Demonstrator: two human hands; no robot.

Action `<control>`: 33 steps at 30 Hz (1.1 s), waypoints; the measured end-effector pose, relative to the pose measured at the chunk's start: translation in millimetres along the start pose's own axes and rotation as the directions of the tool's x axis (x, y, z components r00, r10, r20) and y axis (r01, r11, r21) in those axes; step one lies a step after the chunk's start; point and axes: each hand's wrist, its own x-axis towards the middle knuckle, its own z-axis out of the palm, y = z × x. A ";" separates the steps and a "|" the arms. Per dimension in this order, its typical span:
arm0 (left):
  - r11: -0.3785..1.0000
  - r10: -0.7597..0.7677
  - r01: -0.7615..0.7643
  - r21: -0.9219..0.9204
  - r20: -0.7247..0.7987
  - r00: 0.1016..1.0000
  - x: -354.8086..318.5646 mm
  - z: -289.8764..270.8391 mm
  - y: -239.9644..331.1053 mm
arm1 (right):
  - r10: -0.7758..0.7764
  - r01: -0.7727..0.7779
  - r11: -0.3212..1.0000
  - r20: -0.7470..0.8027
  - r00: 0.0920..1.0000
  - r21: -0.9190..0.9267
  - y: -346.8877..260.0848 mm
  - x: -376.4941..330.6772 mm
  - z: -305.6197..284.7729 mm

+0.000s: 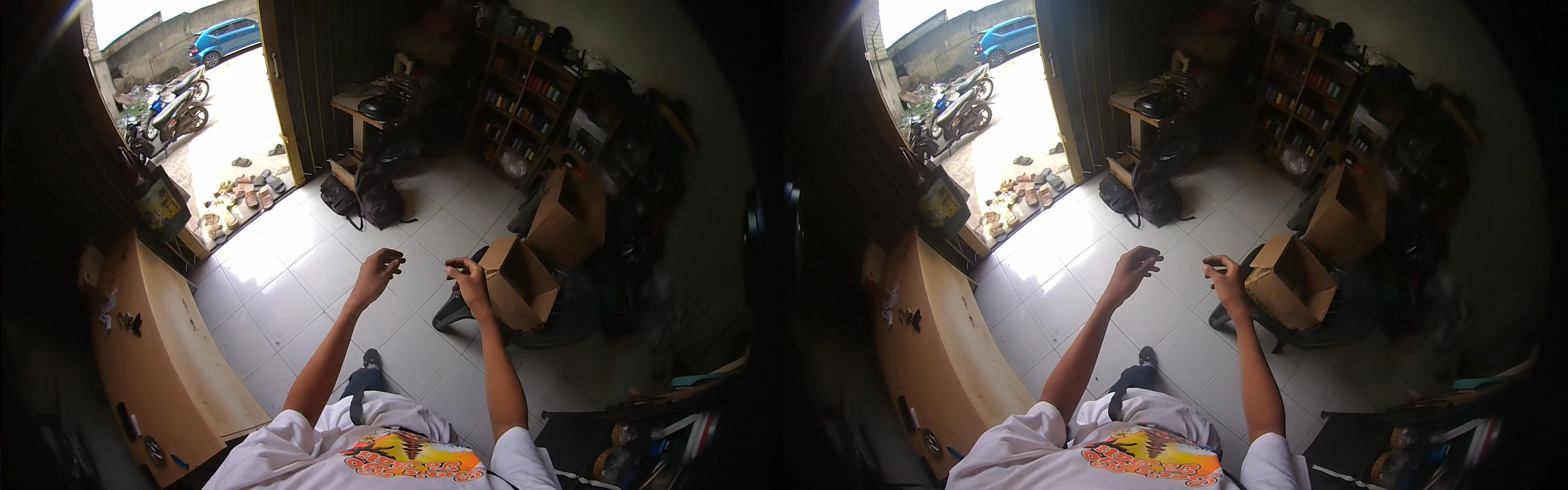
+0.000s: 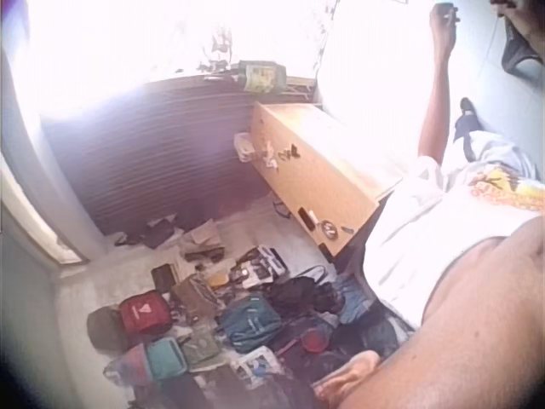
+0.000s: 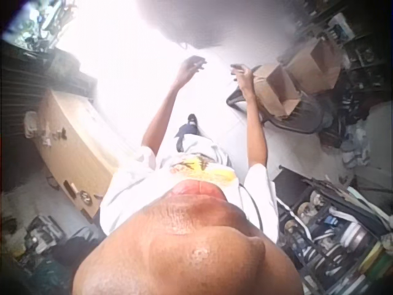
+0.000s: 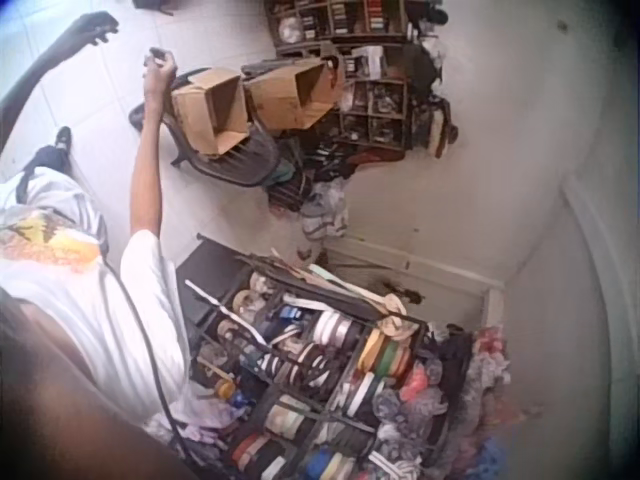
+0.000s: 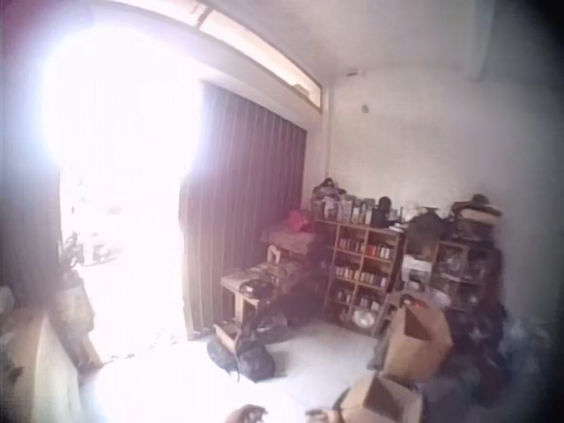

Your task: The person picks up various rolls of tape and elastic from a box and places them onto shelves in a workshop.

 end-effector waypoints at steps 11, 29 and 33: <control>0.996 0.062 -0.053 -0.074 0.126 0.990 247.1 6.5 -7.0 | -0.022 0.042 0.996 -0.235 0.972 0.082 15.2 197.2 -29.7; 0.998 0.037 -0.012 -0.060 0.443 0.896 642.5 93.4 -30.5 | 0.049 0.022 0.987 -0.429 0.902 0.158 42.8 546.4 -139.2; 0.996 0.032 0.013 -0.088 0.497 0.867 720.2 130.3 -39.5 | 0.097 -0.026 0.985 -0.424 0.901 0.171 52.6 606.5 -168.9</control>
